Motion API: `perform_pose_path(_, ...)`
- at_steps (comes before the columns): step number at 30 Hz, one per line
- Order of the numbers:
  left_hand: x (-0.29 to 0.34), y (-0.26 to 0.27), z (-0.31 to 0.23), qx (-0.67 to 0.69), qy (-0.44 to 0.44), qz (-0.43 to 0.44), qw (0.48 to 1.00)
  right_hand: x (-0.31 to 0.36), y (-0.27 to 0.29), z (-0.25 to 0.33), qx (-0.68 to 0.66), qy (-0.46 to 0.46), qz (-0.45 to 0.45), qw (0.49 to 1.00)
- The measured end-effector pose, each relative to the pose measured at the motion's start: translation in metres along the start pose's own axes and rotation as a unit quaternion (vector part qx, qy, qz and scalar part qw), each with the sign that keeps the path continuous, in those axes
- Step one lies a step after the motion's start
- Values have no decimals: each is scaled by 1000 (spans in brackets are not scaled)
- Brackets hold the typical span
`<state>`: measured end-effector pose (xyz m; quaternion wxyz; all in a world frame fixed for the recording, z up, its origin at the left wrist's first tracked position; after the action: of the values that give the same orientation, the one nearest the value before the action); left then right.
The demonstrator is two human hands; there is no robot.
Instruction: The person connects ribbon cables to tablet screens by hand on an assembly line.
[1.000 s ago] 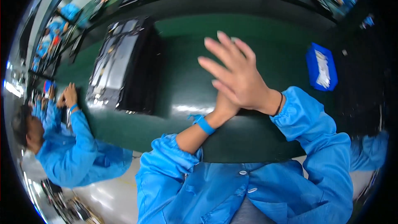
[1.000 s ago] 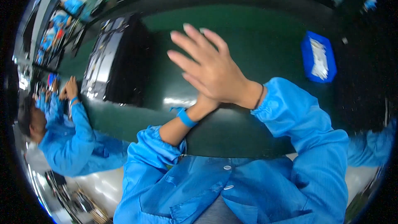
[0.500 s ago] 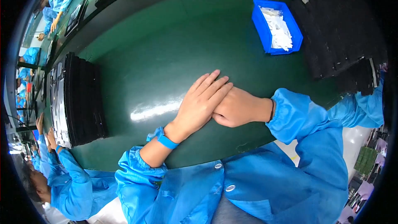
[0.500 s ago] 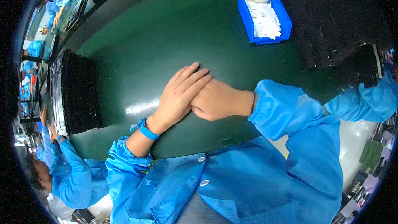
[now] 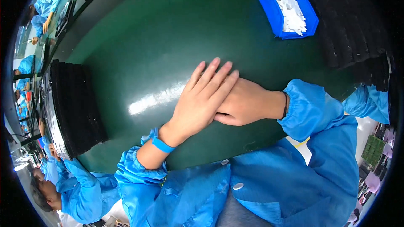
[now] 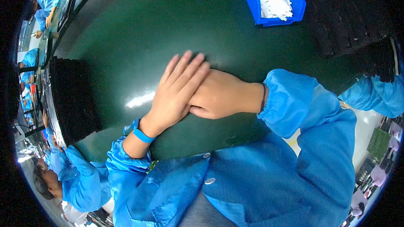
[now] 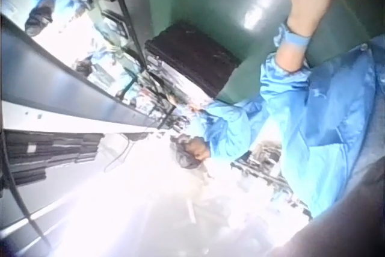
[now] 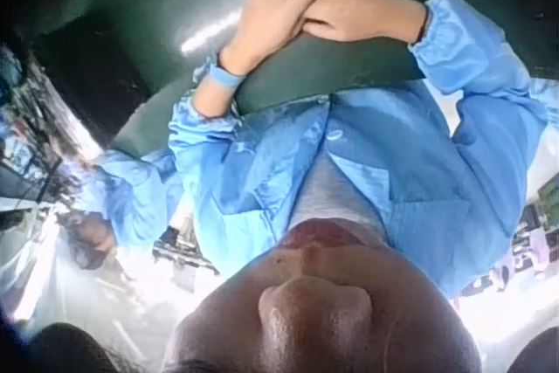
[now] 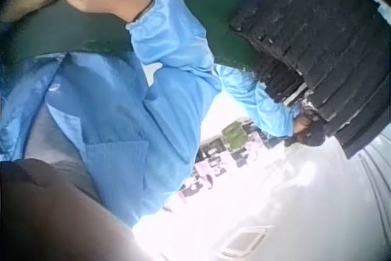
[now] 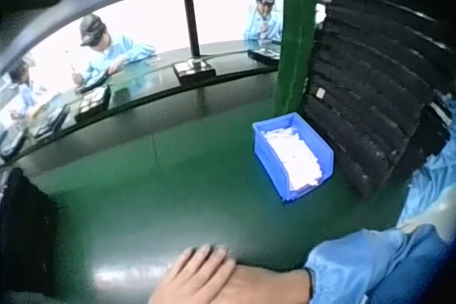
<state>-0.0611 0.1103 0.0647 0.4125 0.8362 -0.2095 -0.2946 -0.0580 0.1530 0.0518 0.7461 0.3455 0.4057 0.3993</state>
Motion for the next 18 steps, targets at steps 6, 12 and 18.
perform_pose_path(6,3,1,4,65,-7,-19,998,1,-6,-3,-11,-28,54,998)
perform_pose_path(12,3,2,10,100,23,-49,993,1,2,0,16,6,-17,1000)
perform_pose_path(18,3,4,6,76,23,-31,996,-1,-7,-2,6,-5,25,1000)
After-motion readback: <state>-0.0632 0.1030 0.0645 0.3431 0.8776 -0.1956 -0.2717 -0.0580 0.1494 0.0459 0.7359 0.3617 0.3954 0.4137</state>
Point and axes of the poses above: each hand's wrist, its own x-axis away from the middle knuckle, its own y-axis out of the back of the hand, z = x × y, the point moved 9 cm from there along -x, towards the middle knuckle, and after that the axes turned 10 degrees about x, right-handed, at the moved point
